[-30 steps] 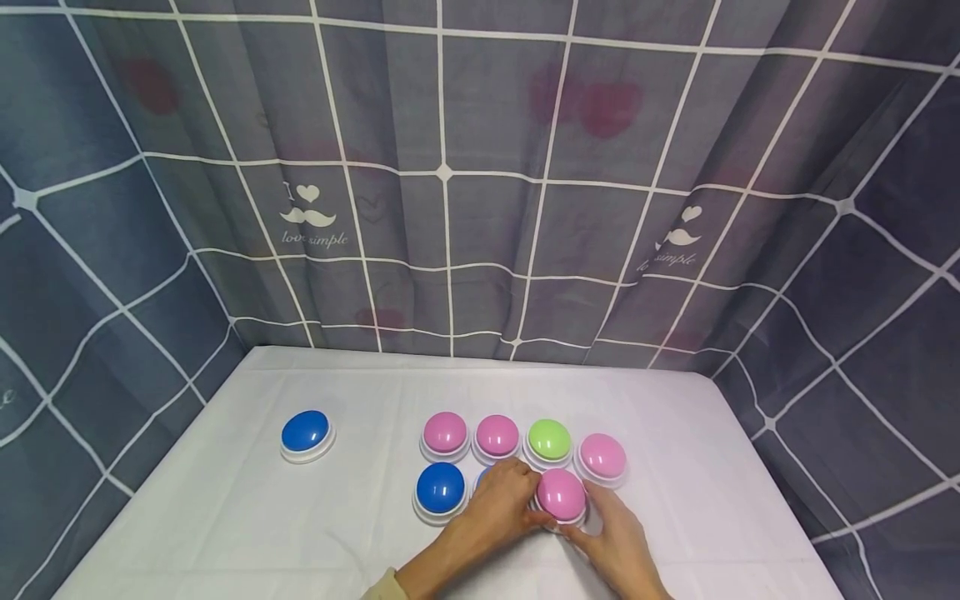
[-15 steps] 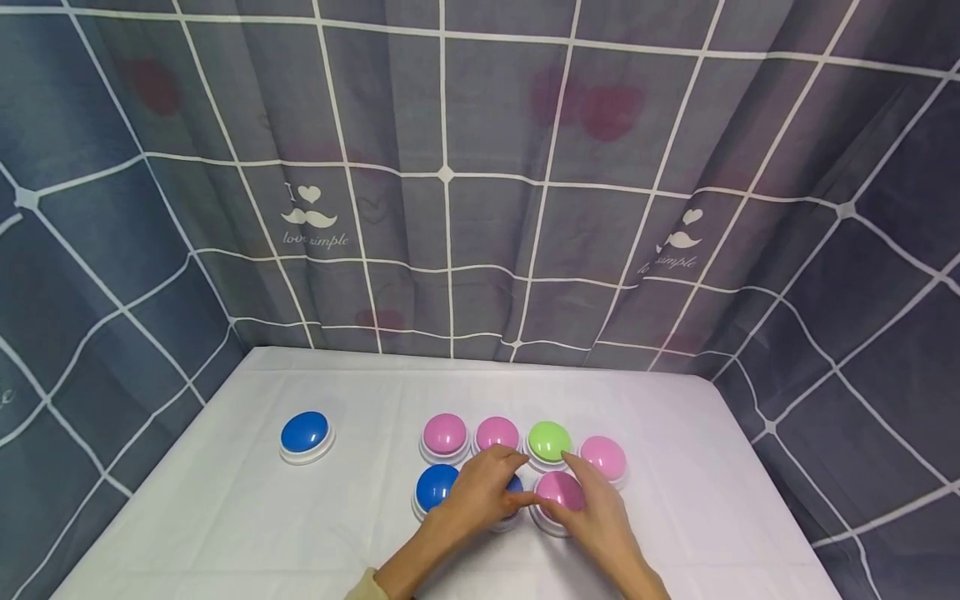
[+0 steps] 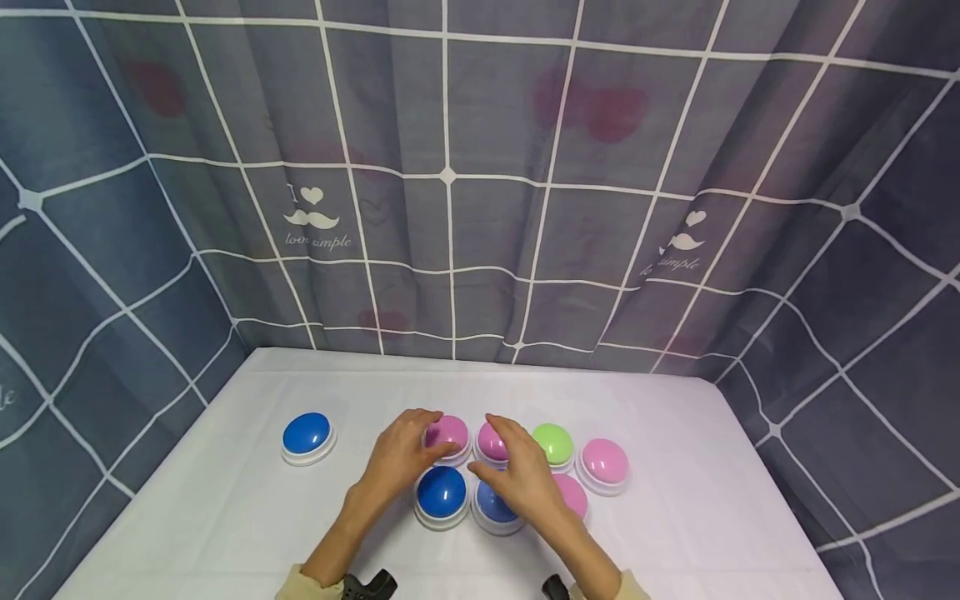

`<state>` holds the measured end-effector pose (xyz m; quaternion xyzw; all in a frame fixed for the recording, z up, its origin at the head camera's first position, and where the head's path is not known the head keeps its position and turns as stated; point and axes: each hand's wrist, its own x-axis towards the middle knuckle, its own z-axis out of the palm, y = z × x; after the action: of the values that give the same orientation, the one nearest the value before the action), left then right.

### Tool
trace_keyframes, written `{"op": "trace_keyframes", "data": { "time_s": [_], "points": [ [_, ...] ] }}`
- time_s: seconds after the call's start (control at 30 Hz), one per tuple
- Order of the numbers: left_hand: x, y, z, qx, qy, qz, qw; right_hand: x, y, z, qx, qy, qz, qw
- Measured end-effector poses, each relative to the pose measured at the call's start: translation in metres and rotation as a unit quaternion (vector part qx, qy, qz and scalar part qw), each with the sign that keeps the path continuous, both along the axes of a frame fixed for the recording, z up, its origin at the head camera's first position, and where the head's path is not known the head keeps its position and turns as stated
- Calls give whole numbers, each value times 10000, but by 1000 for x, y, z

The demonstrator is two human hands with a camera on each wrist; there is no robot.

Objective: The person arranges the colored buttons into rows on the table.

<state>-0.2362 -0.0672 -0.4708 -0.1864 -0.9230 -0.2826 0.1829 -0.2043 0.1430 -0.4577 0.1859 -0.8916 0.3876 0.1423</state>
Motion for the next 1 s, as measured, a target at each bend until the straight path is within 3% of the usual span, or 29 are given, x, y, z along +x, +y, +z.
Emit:
{"op": "trace_keyframes", "data": {
  "time_s": [0.2, 0.33, 0.43, 0.6, 0.8, 1.0],
  "points": [
    [-4, -55, 4, 208, -223, 943, 9951, -21, -49, 8, 9, -28, 517, 9987],
    [-4, -96, 3, 217, -269, 1384, 9898, -33, -84, 8, 1, 27, 814, 9967],
    [0, -126, 3, 264, -405, 1669, 9848, -38, -108, 8, -34, -13, 947, 9955],
    [14, -168, 2, 234, -1011, 2179, 9704, -37, -146, 4, 4, -275, 1062, 9940],
    [23, -198, -6, 140, -1436, 2249, 9636, -38, -180, -8, 240, -485, 1148, 9919],
    [21, -208, -15, 123, -1719, 1898, 9666, -41, -207, -25, 369, -609, 1169, 9906]
  ]
}}
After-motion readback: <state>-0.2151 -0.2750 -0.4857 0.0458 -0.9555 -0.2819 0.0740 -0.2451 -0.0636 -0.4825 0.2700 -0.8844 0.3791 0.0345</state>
